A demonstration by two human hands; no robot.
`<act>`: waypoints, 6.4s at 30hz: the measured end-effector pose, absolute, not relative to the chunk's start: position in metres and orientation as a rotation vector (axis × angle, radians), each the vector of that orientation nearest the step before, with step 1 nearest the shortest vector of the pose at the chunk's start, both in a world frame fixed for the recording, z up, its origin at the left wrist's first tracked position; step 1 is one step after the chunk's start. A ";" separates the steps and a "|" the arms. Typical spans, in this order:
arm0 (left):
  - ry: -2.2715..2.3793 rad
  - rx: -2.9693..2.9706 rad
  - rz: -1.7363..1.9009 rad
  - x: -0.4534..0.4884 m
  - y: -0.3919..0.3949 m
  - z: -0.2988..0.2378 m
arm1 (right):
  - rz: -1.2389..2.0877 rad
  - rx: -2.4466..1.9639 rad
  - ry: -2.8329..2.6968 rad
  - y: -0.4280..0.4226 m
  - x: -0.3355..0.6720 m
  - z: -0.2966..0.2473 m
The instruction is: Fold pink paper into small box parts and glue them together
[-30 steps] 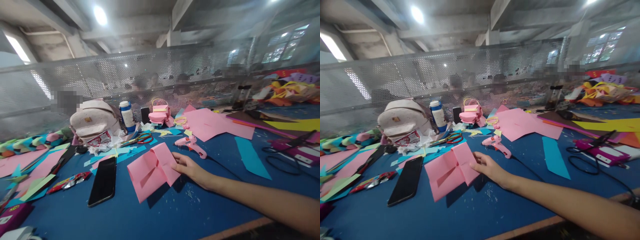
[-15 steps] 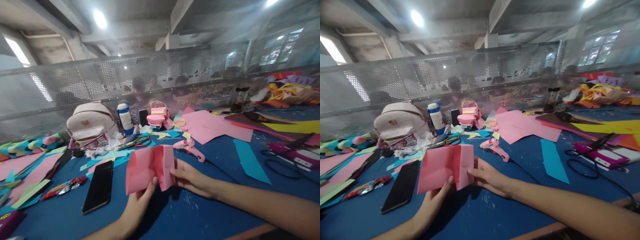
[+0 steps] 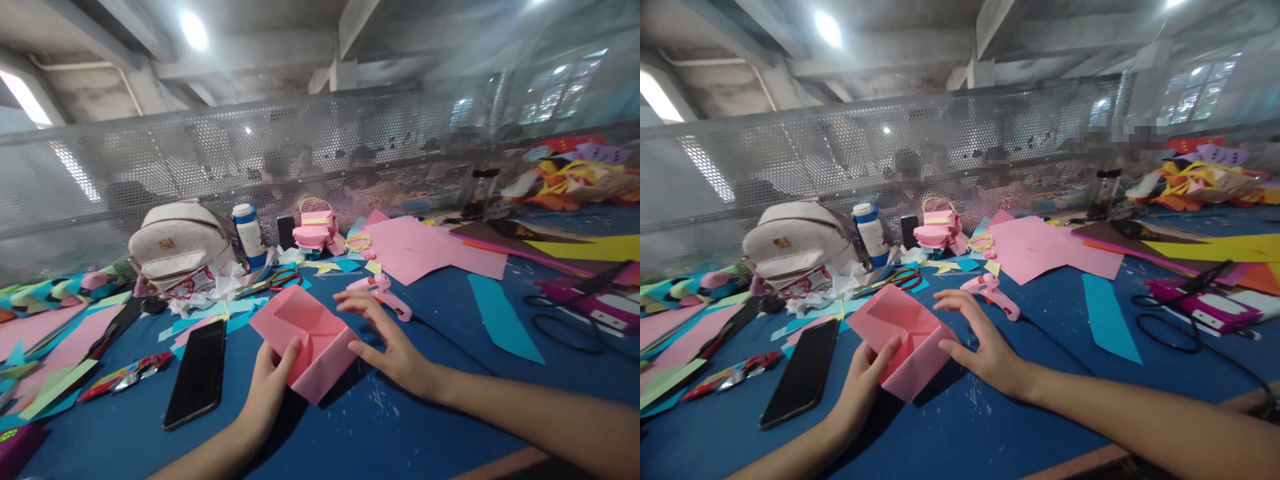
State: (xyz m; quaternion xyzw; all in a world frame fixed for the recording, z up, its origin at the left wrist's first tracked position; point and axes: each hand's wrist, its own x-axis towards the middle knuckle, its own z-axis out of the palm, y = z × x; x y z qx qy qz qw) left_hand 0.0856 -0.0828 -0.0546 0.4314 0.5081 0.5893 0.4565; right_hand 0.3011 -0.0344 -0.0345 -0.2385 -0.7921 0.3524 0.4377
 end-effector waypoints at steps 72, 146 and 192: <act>1.117 1.229 1.492 0.071 -0.069 -0.059 | 0.870 -0.668 -2.302 0.003 0.242 -0.018; 1.173 1.836 1.281 0.070 -0.074 -0.063 | 1.197 -0.595 -2.203 0.008 0.241 -0.014; 1.197 2.073 1.695 0.057 -0.072 -0.047 | 1.292 -0.846 -1.797 -0.017 0.238 -0.005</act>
